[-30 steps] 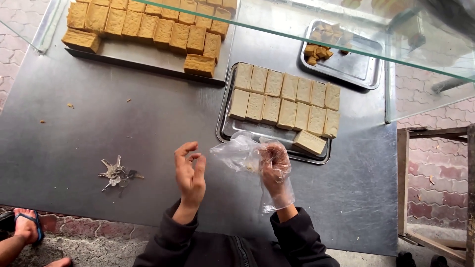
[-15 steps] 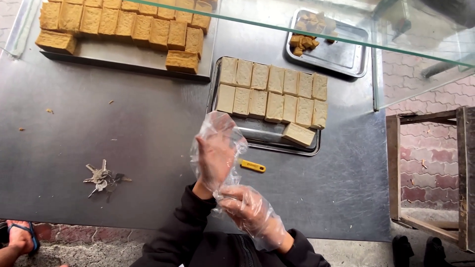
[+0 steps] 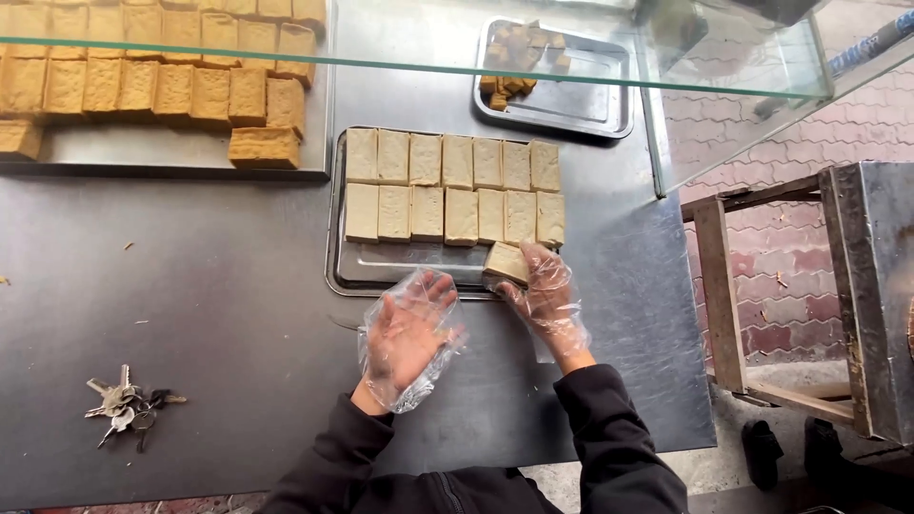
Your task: Trimming stems from small eggplants and packaging food blocks for a customer at a food stall.
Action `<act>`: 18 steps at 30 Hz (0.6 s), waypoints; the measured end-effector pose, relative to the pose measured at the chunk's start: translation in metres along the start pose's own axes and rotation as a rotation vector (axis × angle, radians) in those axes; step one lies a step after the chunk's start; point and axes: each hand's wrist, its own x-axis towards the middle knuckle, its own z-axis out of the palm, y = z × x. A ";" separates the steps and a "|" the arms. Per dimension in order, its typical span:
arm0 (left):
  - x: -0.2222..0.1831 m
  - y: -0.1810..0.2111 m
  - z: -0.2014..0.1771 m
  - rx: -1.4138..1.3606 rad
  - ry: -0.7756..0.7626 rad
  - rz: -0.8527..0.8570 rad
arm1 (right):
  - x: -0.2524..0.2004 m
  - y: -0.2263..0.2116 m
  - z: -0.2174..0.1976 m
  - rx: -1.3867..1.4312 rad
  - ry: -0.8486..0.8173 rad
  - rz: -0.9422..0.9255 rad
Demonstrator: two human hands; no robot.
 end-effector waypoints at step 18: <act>0.046 -0.037 0.013 -0.136 0.100 -0.114 | 0.042 -0.123 -0.090 0.759 -0.165 0.291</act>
